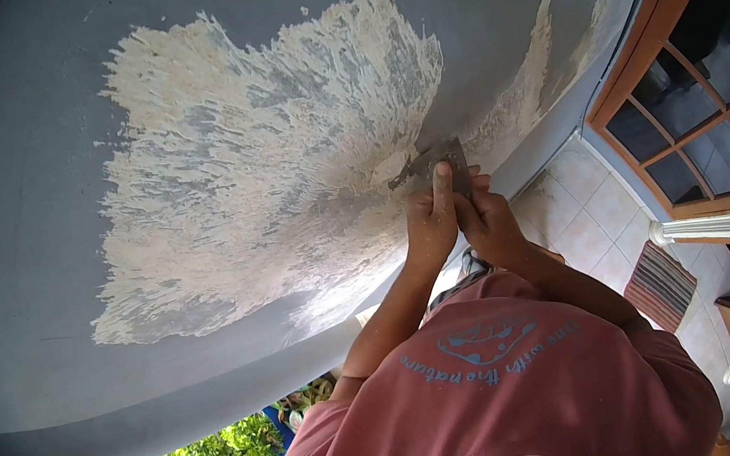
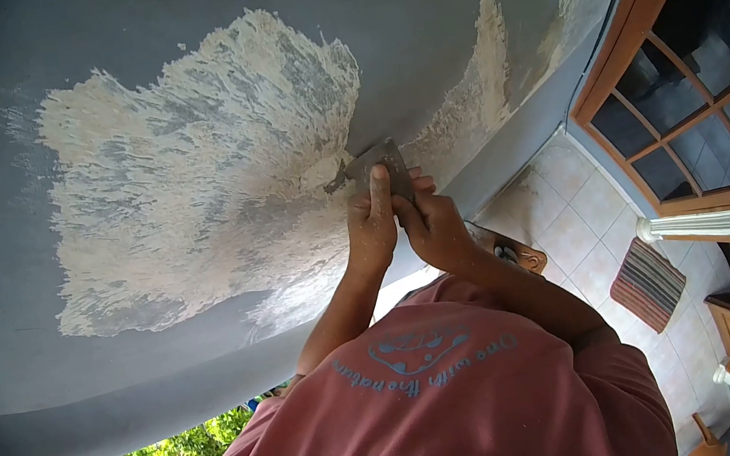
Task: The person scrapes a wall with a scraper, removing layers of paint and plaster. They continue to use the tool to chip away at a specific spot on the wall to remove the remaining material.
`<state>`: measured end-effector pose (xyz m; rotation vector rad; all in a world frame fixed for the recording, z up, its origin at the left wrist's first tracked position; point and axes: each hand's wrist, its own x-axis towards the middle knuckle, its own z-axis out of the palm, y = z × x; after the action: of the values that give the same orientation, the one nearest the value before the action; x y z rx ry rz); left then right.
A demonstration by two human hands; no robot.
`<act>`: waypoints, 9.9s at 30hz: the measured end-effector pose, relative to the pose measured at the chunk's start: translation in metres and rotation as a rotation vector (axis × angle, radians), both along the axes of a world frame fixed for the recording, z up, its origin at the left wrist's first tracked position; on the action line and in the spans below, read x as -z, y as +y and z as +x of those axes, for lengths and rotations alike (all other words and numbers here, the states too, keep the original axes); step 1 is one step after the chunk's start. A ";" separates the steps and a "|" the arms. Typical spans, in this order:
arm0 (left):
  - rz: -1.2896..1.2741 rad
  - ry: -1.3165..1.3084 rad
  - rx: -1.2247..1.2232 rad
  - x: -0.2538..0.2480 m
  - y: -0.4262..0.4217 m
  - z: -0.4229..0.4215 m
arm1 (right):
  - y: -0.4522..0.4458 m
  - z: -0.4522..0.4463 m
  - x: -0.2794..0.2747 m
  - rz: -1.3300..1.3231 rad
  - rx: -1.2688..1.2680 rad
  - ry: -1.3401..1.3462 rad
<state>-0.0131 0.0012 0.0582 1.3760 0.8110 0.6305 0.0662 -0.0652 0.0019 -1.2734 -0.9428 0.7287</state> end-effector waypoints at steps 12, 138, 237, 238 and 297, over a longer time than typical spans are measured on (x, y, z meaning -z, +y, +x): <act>0.037 -0.032 0.013 -0.011 0.005 0.003 | 0.005 0.002 -0.016 -0.004 0.028 -0.026; -0.214 -0.137 -0.183 -0.003 -0.014 -0.018 | -0.004 -0.012 -0.001 -0.094 -0.309 0.364; -0.073 -0.099 0.015 -0.013 0.005 -0.013 | 0.003 0.003 -0.014 -0.117 -0.148 -0.048; -0.069 -0.077 0.022 -0.017 0.004 -0.014 | 0.003 0.008 -0.012 -0.118 -0.173 -0.076; -0.017 -0.234 -0.130 0.003 0.000 -0.001 | 0.005 -0.001 -0.009 -0.093 -0.174 -0.021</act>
<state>-0.0143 0.0017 0.0554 1.2137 0.7187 0.8672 0.0652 -0.0607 0.0113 -1.2932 -1.0564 0.9052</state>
